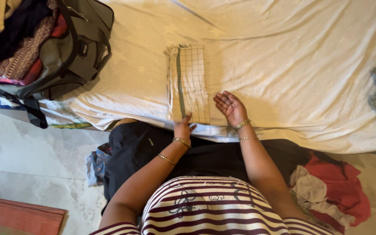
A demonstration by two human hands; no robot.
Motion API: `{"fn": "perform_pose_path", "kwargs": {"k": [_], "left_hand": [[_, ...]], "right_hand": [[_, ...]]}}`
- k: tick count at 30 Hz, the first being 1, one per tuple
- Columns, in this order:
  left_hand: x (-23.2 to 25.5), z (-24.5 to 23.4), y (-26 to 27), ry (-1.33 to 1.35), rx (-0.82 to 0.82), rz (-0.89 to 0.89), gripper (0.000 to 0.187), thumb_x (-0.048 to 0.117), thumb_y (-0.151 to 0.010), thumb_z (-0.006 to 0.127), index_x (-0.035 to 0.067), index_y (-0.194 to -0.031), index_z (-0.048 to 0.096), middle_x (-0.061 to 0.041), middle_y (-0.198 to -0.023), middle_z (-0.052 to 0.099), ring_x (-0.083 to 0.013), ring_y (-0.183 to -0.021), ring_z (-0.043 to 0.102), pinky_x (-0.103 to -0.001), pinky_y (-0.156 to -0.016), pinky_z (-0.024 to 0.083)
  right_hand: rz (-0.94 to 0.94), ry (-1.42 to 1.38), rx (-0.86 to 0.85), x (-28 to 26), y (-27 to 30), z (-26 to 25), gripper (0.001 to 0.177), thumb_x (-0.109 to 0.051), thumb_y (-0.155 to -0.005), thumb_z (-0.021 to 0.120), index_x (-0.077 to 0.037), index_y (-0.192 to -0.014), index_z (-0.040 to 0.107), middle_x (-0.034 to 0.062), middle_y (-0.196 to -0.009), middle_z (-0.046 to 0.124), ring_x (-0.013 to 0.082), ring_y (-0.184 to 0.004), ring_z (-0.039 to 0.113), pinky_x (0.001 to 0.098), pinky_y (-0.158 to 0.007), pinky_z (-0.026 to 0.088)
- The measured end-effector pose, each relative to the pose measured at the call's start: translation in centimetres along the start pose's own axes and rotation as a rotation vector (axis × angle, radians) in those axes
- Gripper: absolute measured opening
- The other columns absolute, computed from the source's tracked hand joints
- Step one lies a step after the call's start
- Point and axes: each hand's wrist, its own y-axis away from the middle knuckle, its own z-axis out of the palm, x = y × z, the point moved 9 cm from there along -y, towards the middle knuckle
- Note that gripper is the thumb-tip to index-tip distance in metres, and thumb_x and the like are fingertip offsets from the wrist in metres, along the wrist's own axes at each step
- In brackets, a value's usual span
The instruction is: The person sits on the floor and folds a checkered towel, a floral patterned garment, and a white cloth on a bed. The person smooths the items with their hands and places the folded towel and garment into a gray duffel bag.
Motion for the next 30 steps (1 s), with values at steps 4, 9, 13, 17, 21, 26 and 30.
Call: {"fn": "perform_pose_path", "kwargs": {"k": [4, 9, 13, 17, 21, 26, 30], "left_hand": [[5.3, 4.3, 2.6, -0.055, -0.213, 0.272, 0.032, 0.023, -0.094, 0.07, -0.001, -0.113, 0.065, -0.008, -0.099, 0.071, -0.0193, -0.08, 0.066, -0.034, -0.069, 0.057], [8.8, 7.6, 9.5, -0.092, -0.483, 0.205, 0.032, 0.022, -0.104, 0.067, -0.008, -0.116, 0.064, -0.013, -0.094, 0.069, -0.02, -0.072, 0.065, -0.03, -0.066, 0.051], [11.2, 9.4, 15.4, -0.135, -0.612, -0.026, 0.039, 0.014, -0.091, 0.063, -0.001, -0.127, 0.062, -0.011, -0.099, 0.072, -0.0181, -0.077, 0.065, -0.031, -0.071, 0.051], [13.5, 11.1, 17.3, -0.063, -0.709, -0.14, 0.05, 0.006, -0.076, 0.06, 0.002, -0.126, 0.059, -0.007, -0.112, 0.076, -0.0166, -0.103, 0.074, -0.031, -0.093, 0.059], [16.6, 10.0, 10.6, -0.302, -0.724, 0.163, 0.037, 0.012, -0.092, 0.064, -0.003, -0.126, 0.065, -0.009, -0.106, 0.074, -0.0183, -0.093, 0.07, -0.033, -0.084, 0.057], [16.2, 6.5, -4.1, -0.566, -0.253, 0.21, 0.027, 0.026, -0.095, 0.068, 0.004, -0.111, 0.066, -0.001, -0.087, 0.069, -0.011, -0.072, 0.06, -0.029, -0.065, 0.049], [14.1, 3.0, -9.1, -0.683, -0.045, 0.263, 0.039, 0.033, -0.092, 0.074, -0.003, -0.108, 0.07, -0.005, -0.079, 0.063, -0.0162, -0.064, 0.052, -0.034, -0.058, 0.043]], "right_hand": [[0.091, -0.004, 0.0, 1.1, 0.6, -1.0, 0.053, -0.05, -0.1, 0.052, -0.004, -0.126, 0.058, 0.0177, -0.132, 0.067, 0.0278, -0.12, 0.067, 0.0423, -0.106, 0.053], [0.261, -0.359, -0.563, 1.5, 3.9, 4.7, 0.101, -0.078, -0.112, 0.043, 0.016, -0.148, 0.054, 0.0251, -0.131, 0.067, 0.033, -0.113, 0.065, 0.0439, -0.101, 0.052], [0.375, -0.155, -0.218, 1.8, 4.6, 6.7, 0.101, -0.081, -0.08, 0.04, 0.001, -0.137, 0.054, 0.0163, -0.127, 0.07, 0.0283, -0.117, 0.067, 0.0424, -0.098, 0.056], [0.145, -0.243, -0.167, -0.6, 2.9, 5.5, 0.062, -0.049, -0.093, 0.061, -0.004, -0.136, 0.056, 0.0124, -0.129, 0.069, 0.0284, -0.12, 0.064, 0.0443, -0.103, 0.052], [-0.225, -0.339, 0.107, -6.2, 1.9, -2.9, 0.038, -0.018, -0.092, 0.071, -0.005, -0.127, 0.063, 0.0103, -0.123, 0.071, 0.0273, -0.118, 0.067, 0.0425, -0.104, 0.055], [-0.321, -0.123, 0.501, -6.7, 5.2, -10.0, 0.031, -0.007, -0.092, 0.074, -0.007, -0.121, 0.062, 0.0062, -0.107, 0.069, 0.0226, -0.096, 0.062, 0.0383, -0.077, 0.042], [-0.416, -0.173, 0.602, -6.4, 5.5, -13.3, 0.039, -0.008, -0.088, 0.067, -0.006, -0.126, 0.06, 0.0099, -0.106, 0.069, 0.0222, -0.094, 0.062, 0.034, -0.072, 0.042]]}}
